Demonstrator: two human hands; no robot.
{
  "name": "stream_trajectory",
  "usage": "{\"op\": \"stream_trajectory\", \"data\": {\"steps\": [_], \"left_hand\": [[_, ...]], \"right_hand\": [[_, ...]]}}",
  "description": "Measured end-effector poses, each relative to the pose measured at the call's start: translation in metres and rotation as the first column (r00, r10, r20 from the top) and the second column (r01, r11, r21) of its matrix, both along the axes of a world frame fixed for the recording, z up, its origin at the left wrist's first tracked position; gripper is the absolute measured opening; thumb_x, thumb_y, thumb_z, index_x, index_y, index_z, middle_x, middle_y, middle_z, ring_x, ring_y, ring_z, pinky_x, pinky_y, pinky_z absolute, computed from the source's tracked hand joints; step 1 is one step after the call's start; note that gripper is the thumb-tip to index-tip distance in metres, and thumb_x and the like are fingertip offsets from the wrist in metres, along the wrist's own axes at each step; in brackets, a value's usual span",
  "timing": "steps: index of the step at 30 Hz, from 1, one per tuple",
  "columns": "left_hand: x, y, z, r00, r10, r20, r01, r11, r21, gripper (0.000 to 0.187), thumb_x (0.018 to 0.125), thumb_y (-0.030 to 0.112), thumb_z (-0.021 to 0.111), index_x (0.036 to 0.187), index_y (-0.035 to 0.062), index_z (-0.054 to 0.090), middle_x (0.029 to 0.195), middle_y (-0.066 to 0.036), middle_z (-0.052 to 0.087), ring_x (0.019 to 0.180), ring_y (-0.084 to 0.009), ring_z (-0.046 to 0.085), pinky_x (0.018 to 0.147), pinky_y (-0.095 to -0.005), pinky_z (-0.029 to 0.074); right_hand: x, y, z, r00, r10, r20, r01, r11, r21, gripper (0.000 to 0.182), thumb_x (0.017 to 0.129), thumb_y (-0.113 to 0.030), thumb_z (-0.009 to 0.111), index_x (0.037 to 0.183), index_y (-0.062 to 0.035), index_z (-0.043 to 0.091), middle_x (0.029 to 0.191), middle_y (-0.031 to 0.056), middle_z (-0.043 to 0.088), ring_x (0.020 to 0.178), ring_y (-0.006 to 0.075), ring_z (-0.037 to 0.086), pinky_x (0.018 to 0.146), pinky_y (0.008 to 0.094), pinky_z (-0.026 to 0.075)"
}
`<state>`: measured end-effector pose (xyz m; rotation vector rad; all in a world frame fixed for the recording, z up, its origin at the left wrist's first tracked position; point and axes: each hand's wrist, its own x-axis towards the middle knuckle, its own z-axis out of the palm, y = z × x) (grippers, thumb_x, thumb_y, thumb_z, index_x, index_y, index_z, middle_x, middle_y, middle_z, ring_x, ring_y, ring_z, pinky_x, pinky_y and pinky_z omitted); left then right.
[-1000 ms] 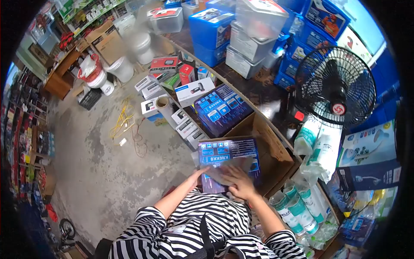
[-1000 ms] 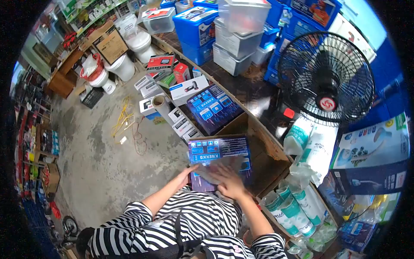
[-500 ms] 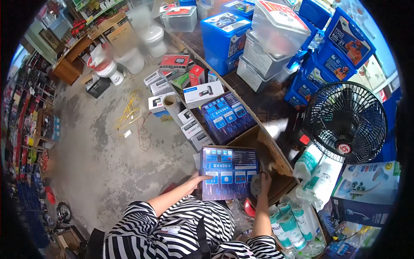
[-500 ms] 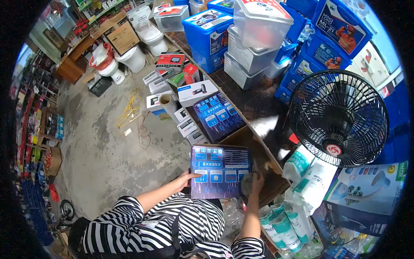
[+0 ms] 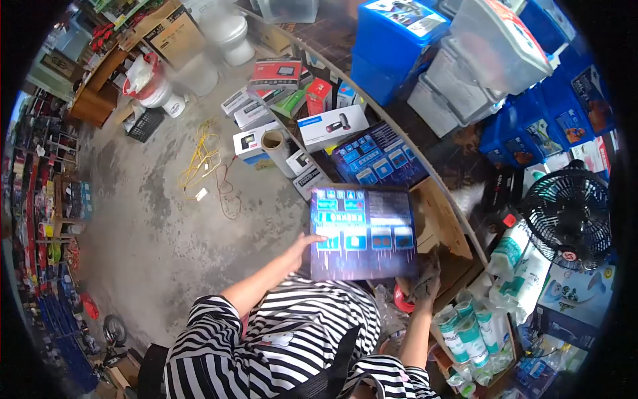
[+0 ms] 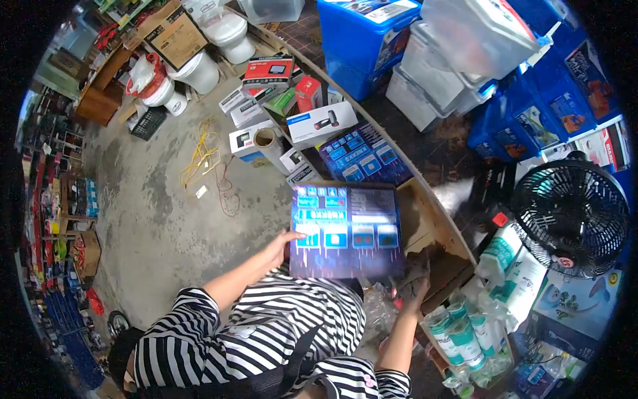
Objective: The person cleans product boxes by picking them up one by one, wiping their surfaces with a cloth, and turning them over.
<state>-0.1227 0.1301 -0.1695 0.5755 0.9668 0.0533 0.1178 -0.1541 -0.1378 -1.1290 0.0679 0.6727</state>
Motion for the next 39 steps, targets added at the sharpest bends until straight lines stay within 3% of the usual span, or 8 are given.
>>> {"op": "stream_trajectory", "data": {"steps": [4, 8, 13, 16, 19, 22, 31, 39], "left_hand": [[-0.028, 0.070, 0.048, 0.993, -0.046, -0.111, 0.075, 0.960, 0.270, 0.088, 0.064, 0.031, 0.077, 0.134, 0.0013, 0.033, 0.119, -0.013, 0.054, 0.114, -0.0272, 0.051, 0.099, -0.0420, 0.037], [-0.036, 0.128, 0.100, 0.981, -0.191, 0.005, 0.142, 0.745, 0.651, 0.067, 0.071, 0.020, 0.074, 0.127, 0.0010, 0.042, 0.116, -0.012, 0.057, 0.111, -0.0209, 0.053, 0.097, -0.0343, 0.038], [-0.044, 0.165, 0.150, 0.697, -0.327, -0.638, 0.634, -0.135, 0.762, 0.056, 0.068, 0.026, 0.074, 0.115, 0.0046, 0.052, 0.093, -0.014, 0.066, 0.084, -0.0283, 0.066, 0.075, -0.0351, 0.051], [-0.041, 0.177, 0.146, 0.583, -0.551, -0.597, 0.422, -0.422, 0.802, 0.057, 0.064, 0.023, 0.072, 0.117, 0.0086, 0.056, 0.090, -0.014, 0.066, 0.080, -0.0308, 0.066, 0.072, -0.0381, 0.053], [-0.029, 0.174, 0.151, 0.244, -0.640, -0.729, 0.133, -0.722, 0.679, 0.060, 0.062, 0.023, 0.071, 0.119, 0.0113, 0.057, 0.108, -0.014, 0.062, 0.095, -0.0323, 0.064, 0.079, -0.0399, 0.054], [-0.010, 0.170, 0.131, 0.018, -0.724, -0.690, -0.219, -0.676, 0.703, 0.059, 0.064, 0.023, 0.065, 0.119, 0.0076, 0.050, 0.109, -0.021, 0.057, 0.097, -0.0411, 0.061, 0.086, -0.0399, 0.051], [0.048, 0.186, 0.108, -0.088, -0.710, -0.699, -0.653, -0.489, 0.579, 0.037, 0.079, 0.025, 0.050, 0.111, 0.0086, 0.051, 0.101, -0.012, 0.060, 0.093, -0.0281, 0.062, 0.087, -0.0335, 0.048], [0.073, 0.189, 0.094, -0.173, -0.744, -0.645, -0.719, -0.352, 0.600, 0.029, 0.082, 0.021, 0.051, 0.109, 0.0097, 0.051, 0.108, -0.009, 0.057, 0.108, -0.0234, 0.055, 0.106, -0.0423, 0.036]], "right_hand": [[0.007, -0.023, -0.069, 0.845, 0.405, 0.350, -0.055, 0.717, -0.695, 0.037, 0.095, -0.024, 0.048, 0.126, -0.0032, 0.050, 0.112, 0.0116, 0.059, 0.094, 0.0200, 0.060, 0.080, 0.0335, 0.051], [-0.040, 0.052, -0.008, 0.839, 0.223, -0.497, -0.413, 0.855, -0.314, 0.062, 0.094, -0.054, 0.040, 0.097, 0.0029, 0.063, 0.089, 0.0104, 0.067, 0.077, 0.0146, 0.061, 0.068, 0.0276, 0.049], [-0.093, 0.114, -0.018, 0.640, 0.643, -0.420, -0.746, 0.393, -0.537, 0.066, 0.096, -0.056, 0.033, 0.124, 0.0013, 0.052, 0.113, 0.0157, 0.061, 0.101, 0.0247, 0.059, 0.093, 0.0310, 0.042], [-0.119, 0.137, -0.058, 0.772, 0.384, -0.508, -0.511, 0.849, -0.136, 0.081, 0.090, -0.067, 0.034, 0.133, 0.0014, 0.042, 0.124, 0.0138, 0.055, 0.109, 0.0204, 0.055, 0.095, 0.0293, 0.042], [-0.129, 0.145, -0.098, 0.478, 0.367, -0.798, -0.456, 0.880, 0.132, 0.079, 0.082, -0.076, 0.036, 0.083, -0.0005, 0.059, 0.071, 0.0158, 0.057, 0.058, 0.0255, 0.055, 0.055, 0.0340, 0.046], [-0.142, 0.133, -0.145, 0.419, 0.477, -0.773, -0.656, 0.748, 0.107, 0.083, 0.081, -0.076, 0.037, 0.035, -0.0084, 0.046, 0.035, 0.0085, 0.039, 0.025, 0.0224, 0.036, 0.026, 0.0349, 0.029], [-0.167, 0.173, -0.109, 0.545, 0.104, -0.832, -0.114, 0.992, 0.050, 0.034, 0.085, -0.035, 0.068, 0.091, -0.0017, 0.065, 0.081, 0.0093, 0.068, 0.065, 0.0223, 0.063, 0.062, 0.0342, 0.053], [-0.209, 0.113, -0.198, 0.490, -0.014, -0.871, -0.170, 0.979, -0.112, 0.020, 0.081, -0.027, 0.073, 0.077, -0.0091, 0.064, 0.067, 0.0020, 0.059, 0.054, 0.0165, 0.056, 0.050, 0.0305, 0.047]]}}
